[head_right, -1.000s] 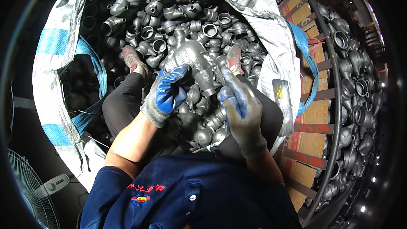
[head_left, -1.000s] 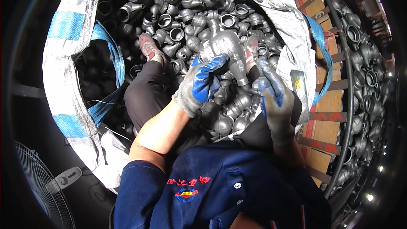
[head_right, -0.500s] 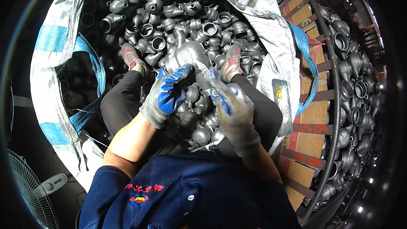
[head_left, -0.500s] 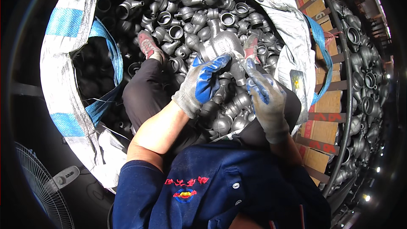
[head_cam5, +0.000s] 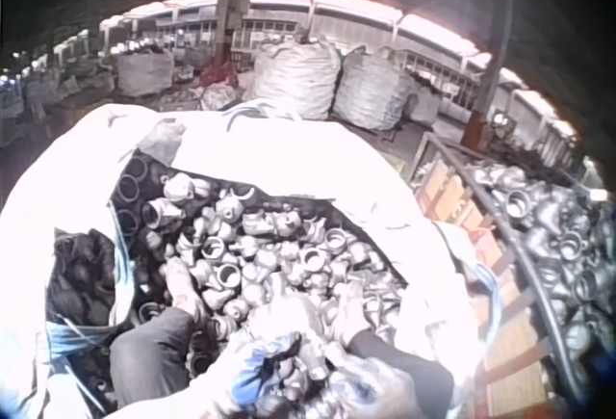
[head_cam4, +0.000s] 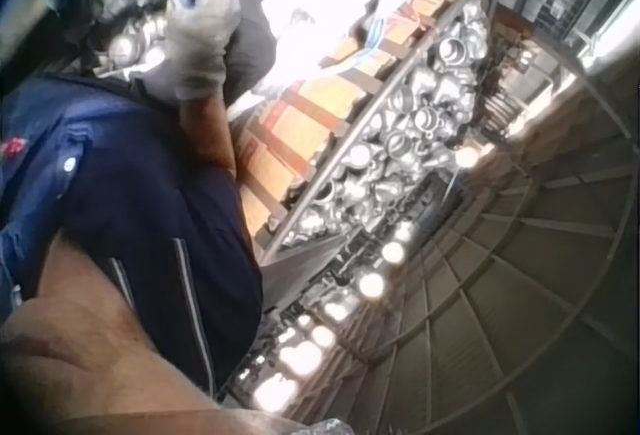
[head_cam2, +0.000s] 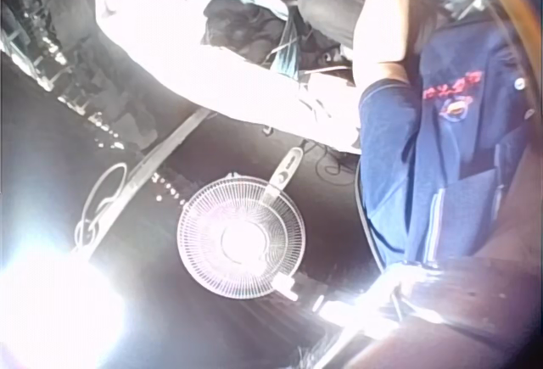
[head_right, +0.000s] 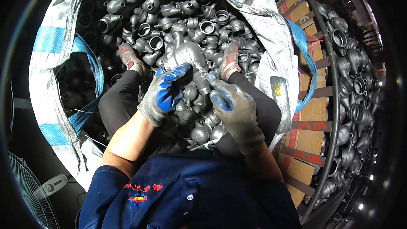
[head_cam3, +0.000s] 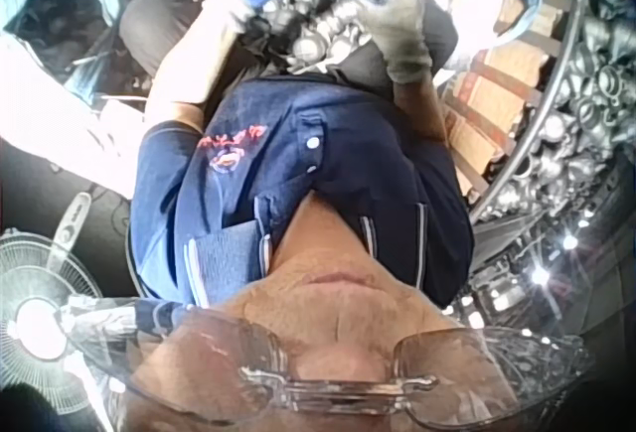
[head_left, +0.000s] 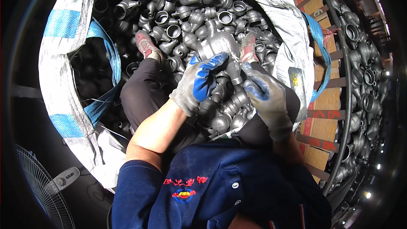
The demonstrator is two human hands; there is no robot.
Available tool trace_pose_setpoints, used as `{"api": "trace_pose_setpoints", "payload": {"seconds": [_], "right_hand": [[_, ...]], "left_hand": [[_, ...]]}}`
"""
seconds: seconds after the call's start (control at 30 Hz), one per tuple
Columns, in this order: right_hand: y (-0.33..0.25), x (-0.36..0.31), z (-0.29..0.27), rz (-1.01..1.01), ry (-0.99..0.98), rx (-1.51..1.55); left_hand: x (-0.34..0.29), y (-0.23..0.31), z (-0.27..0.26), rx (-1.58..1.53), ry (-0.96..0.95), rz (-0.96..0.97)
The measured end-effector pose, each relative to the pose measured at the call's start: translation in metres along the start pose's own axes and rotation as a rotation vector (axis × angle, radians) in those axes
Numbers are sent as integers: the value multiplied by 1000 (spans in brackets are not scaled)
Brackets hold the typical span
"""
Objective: The person cleans metal casting parts by removing debris from their holes with a small pick tool.
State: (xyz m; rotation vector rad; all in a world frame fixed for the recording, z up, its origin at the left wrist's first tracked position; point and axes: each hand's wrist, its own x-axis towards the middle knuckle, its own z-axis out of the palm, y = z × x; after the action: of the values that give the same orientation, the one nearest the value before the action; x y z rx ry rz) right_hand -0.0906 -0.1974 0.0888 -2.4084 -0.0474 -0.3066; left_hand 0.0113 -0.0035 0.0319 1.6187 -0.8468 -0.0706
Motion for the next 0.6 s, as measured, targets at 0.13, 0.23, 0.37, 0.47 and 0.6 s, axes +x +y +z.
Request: {"api": "trace_pose_setpoints", "payload": {"seconds": [0.13,0.23,0.37,0.47,0.6], "right_hand": [[4,2,-13,192,-98,362],[3,2,-22,253,-128,511],[0,5,-31,262,-193,544],[1,7,-33,333,-264,521],[7,9,-30,325,-259,566]], "left_hand": [[-1,2,-4,2,-24,-66],[1,3,-5,63,-5,38],[2,3,-7,105,-4,123],[1,6,-7,107,-34,103],[4,13,-5,105,-28,84]]}}
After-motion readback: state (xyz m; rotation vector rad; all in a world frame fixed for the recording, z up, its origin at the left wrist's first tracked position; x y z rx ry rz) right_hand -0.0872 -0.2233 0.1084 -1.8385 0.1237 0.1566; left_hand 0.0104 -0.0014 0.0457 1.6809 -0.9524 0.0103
